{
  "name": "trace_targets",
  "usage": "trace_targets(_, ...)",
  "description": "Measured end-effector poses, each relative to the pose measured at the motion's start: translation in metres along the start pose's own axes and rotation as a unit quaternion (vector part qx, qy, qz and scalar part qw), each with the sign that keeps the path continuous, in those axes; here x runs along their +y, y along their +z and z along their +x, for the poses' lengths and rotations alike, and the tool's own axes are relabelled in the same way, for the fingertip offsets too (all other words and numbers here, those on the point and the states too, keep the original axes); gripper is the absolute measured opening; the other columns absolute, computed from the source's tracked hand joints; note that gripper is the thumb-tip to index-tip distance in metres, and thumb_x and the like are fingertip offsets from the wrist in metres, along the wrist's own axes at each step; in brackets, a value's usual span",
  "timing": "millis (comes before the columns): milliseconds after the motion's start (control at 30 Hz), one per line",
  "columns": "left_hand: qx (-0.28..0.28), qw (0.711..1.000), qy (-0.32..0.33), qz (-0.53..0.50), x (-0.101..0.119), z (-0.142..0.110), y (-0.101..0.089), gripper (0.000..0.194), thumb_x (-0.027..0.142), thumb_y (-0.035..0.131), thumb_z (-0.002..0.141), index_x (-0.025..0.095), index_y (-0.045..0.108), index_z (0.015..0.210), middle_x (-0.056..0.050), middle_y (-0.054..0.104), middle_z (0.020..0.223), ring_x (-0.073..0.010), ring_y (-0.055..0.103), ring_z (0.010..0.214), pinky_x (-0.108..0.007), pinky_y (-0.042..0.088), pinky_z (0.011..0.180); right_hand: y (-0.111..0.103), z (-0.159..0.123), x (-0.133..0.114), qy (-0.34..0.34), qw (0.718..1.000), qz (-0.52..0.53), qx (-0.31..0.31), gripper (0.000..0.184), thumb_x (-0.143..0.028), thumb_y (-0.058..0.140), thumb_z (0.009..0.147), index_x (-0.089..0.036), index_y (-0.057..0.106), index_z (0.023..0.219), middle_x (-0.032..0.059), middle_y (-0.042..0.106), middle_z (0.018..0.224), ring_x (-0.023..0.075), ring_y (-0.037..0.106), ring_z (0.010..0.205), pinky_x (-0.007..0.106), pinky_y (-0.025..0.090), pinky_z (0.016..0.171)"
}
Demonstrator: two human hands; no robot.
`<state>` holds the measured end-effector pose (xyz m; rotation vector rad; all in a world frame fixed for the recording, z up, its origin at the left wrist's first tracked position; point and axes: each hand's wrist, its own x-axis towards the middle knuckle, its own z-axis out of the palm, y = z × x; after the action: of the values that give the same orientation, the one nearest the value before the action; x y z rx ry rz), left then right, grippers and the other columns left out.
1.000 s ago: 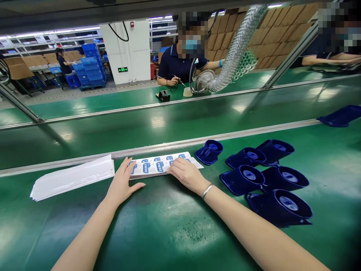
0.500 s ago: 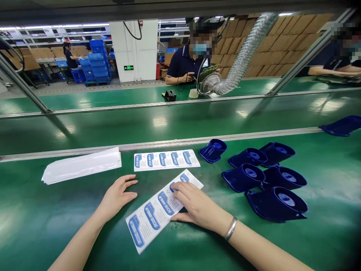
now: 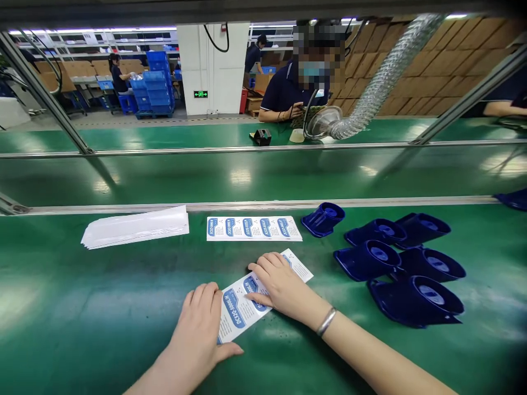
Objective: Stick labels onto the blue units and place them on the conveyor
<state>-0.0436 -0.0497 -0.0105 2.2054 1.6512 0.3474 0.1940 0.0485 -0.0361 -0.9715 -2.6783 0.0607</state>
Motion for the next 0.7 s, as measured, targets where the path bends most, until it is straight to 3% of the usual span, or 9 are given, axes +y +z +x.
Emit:
trace_targets(167, 0.02, 0.999, 0.004, 0.027, -0.02, -0.002, 0.02, 0.09, 0.053, 0.094, 0.051, 0.019, 0.055, 0.124, -0.02, 0.056, 0.134, -0.0438, 0.055, 0.123, -0.059, 0.048, 0.098, -0.007, 0.002, -0.002, 0.006, 0.999, -0.023, -0.024, 0.059, -0.07, 0.072, 0.084, -0.014, 0.062, 0.102, 0.0116, 0.056, 0.101, 0.0313, 0.051, 0.094, 0.045, 0.047, 0.085)
trace_targets(300, -0.007, 0.999, 0.017, 0.052, -0.041, 0.011, 0.012, 0.083, 0.058, 0.09, 0.053, 0.02, 0.056, 0.119, -0.02, 0.055, 0.136, -0.0441, 0.052, 0.128, -0.058, 0.047, 0.098, -0.015, -0.001, -0.002, 0.005, 0.996, -0.064, -0.056, 0.071, -0.083, 0.065, 0.078, -0.013, 0.062, 0.093, 0.0137, 0.056, 0.103, 0.0319, 0.05, 0.094, 0.044, 0.046, 0.084)
trace_targets(433, -0.014, 0.996, 0.032, 0.082, -0.039, 0.019, 0.003, 0.066, 0.053, 0.09, 0.054, 0.022, 0.059, 0.103, -0.018, 0.058, 0.132, -0.042, 0.054, 0.123, -0.054, 0.048, 0.095, -0.022, -0.008, -0.007, 0.029, 0.994, -0.074, -0.078, 0.068, -0.08, 0.065, 0.081, -0.013, 0.061, 0.093, 0.0108, 0.055, 0.096, 0.0296, 0.05, 0.088, 0.041, 0.046, 0.079)
trace_targets(533, -0.007, 0.995, 0.04, 0.094, -0.036, 0.021, 0.001, 0.07, 0.053, 0.09, 0.054, 0.022, 0.059, 0.109, -0.018, 0.059, 0.129, -0.0416, 0.056, 0.12, -0.053, 0.048, 0.093, -0.025, -0.014, -0.012, 0.049, 0.995, -0.056, -0.071, 0.076, -0.082, 0.068, 0.076, -0.012, 0.06, 0.103, 0.0115, 0.055, 0.099, 0.0295, 0.05, 0.089, 0.04, 0.047, 0.077)
trace_targets(700, -0.02, 0.992, 0.062, 0.106, -0.045, 0.023, 0.001, 0.069, 0.059, 0.085, 0.059, 0.022, 0.058, 0.109, -0.019, 0.058, 0.133, -0.0419, 0.055, 0.121, -0.053, 0.049, 0.093, -0.025, -0.021, -0.018, 0.066, 0.992, -0.058, -0.095, 0.072, -0.081, 0.071, 0.073, -0.012, 0.06, 0.092, 0.0134, 0.055, 0.1, 0.0309, 0.051, 0.092, 0.04, 0.048, 0.076)
